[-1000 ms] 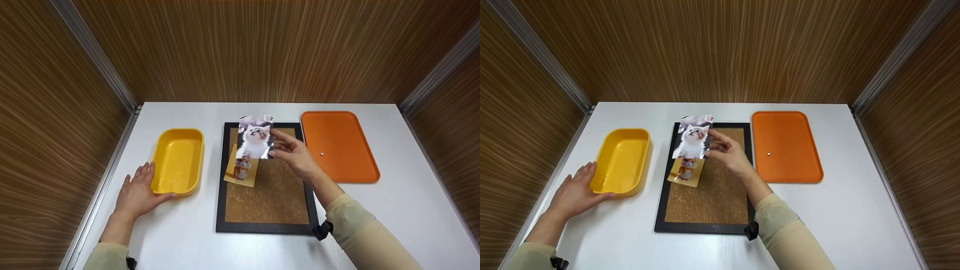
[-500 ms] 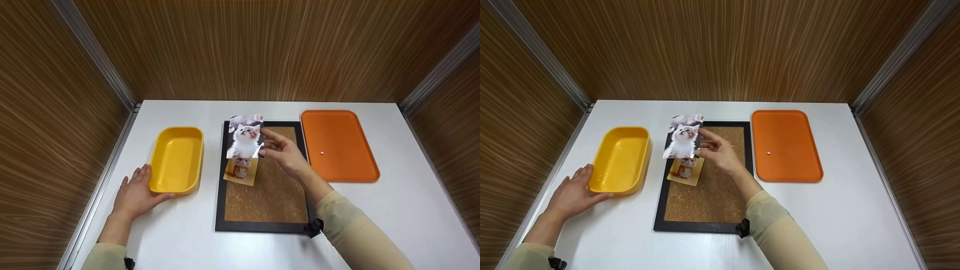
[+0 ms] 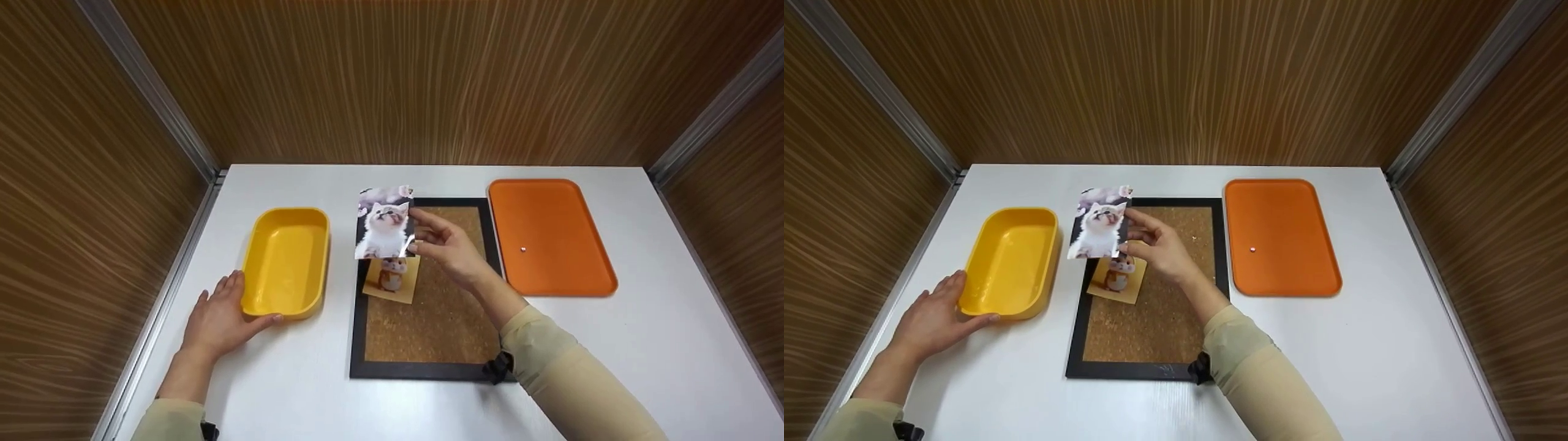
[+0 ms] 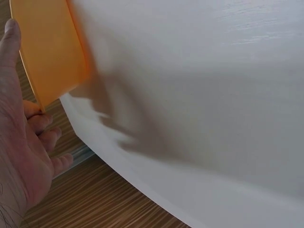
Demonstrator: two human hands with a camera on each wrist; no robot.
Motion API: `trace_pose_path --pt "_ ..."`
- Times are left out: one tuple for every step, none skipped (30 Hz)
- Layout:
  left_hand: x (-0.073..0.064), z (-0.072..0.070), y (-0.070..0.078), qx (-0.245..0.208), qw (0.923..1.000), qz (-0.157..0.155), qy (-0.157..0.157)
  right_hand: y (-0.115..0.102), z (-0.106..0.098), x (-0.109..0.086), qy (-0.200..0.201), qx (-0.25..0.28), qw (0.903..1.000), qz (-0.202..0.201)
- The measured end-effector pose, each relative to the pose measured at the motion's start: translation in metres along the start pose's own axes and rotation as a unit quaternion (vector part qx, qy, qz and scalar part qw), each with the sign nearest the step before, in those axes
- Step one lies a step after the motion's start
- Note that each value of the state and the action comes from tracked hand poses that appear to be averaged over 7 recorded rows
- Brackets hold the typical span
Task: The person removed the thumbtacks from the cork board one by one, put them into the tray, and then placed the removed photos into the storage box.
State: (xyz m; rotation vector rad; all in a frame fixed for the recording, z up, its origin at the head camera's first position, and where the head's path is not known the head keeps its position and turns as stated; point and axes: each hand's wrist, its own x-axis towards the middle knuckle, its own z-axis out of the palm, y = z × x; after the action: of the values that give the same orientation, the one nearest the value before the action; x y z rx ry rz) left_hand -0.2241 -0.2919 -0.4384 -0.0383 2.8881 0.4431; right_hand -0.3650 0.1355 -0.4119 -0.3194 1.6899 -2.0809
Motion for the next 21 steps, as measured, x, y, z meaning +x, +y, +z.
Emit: trace_pose_path --pt "0.000 0.000 0.001 -0.001 1.0000 0.000 0.000 0.000 0.001 0.001 -0.002 -0.002 1.0000 0.000" --pt "0.000 0.000 0.001 -0.003 1.0000 0.000 0.001 0.000 0.003 0.002 -0.003 -0.005 1.0000 -0.001" --pt "0.000 0.000 0.002 -0.004 1.0000 0.001 0.002 0.000 0.004 0.003 -0.005 -0.007 1.0000 0.000" --pt "0.000 0.000 0.003 -0.006 1.0000 0.001 0.002 0.000 0.006 0.004 -0.006 -0.007 1.0000 -0.001" --pt "0.000 0.001 0.004 -0.007 1.0000 0.001 0.003 0.000 0.008 0.005 -0.008 -0.007 0.9999 -0.002" --pt "0.000 0.001 0.004 -0.009 1.0000 0.000 0.003 0.000 0.009 0.006 -0.008 -0.007 0.9999 -0.002" --pt "0.000 0.001 0.005 -0.011 0.9999 0.001 0.003 0.000 0.011 0.007 -0.009 -0.005 0.9999 -0.003" --pt "0.000 0.001 0.006 -0.012 0.9999 0.001 0.004 0.000 0.013 0.008 -0.010 -0.002 0.9999 -0.003" --pt "0.000 0.002 0.006 -0.012 0.9999 0.002 0.005 0.000 0.015 0.009 -0.010 0.000 0.9999 -0.002" --pt "0.000 0.002 0.006 -0.012 0.9999 0.002 0.006 0.000 0.016 0.010 -0.011 0.005 0.9999 -0.002" --pt "0.000 0.002 0.007 -0.011 0.9999 0.003 0.008 -0.001 0.017 0.011 -0.012 0.008 0.9999 -0.002" --pt "0.000 0.002 0.008 -0.010 0.9999 0.003 0.009 -0.001 0.019 0.012 -0.012 0.010 0.9999 -0.001" --pt "0.000 0.003 0.008 -0.009 0.9999 0.004 0.010 -0.002 0.020 0.013 -0.014 0.011 0.9998 0.000" --pt "0.000 0.003 0.008 -0.007 0.9999 0.004 0.011 -0.002 0.021 0.014 -0.016 0.012 0.9998 0.002" --pt "0.001 0.003 0.009 -0.006 0.9999 0.005 0.011 -0.003 0.022 0.015 -0.017 0.012 0.9998 0.003" --pt "0.001 0.004 0.010 -0.005 0.9999 0.006 0.012 -0.003 0.023 0.016 -0.019 0.012 0.9997 0.003" --pt "0.001 0.004 0.010 -0.005 0.9999 0.006 0.012 -0.004 0.024 0.016 -0.021 0.010 0.9997 0.003" --pt "0.001 0.005 0.010 -0.005 0.9999 0.006 0.011 -0.004 0.025 0.017 -0.022 0.009 0.9997 0.003" --pt "0.001 0.005 0.010 -0.006 0.9999 0.007 0.011 -0.004 0.026 0.018 -0.023 0.008 0.9997 0.003" --pt "0.001 0.006 0.011 -0.007 0.9999 0.006 0.011 -0.003 0.028 0.019 -0.025 0.008 0.9997 0.003" --pt "0.001 0.007 0.011 -0.009 0.9999 0.005 0.011 -0.003 0.029 0.019 -0.027 0.007 0.9996 0.002"
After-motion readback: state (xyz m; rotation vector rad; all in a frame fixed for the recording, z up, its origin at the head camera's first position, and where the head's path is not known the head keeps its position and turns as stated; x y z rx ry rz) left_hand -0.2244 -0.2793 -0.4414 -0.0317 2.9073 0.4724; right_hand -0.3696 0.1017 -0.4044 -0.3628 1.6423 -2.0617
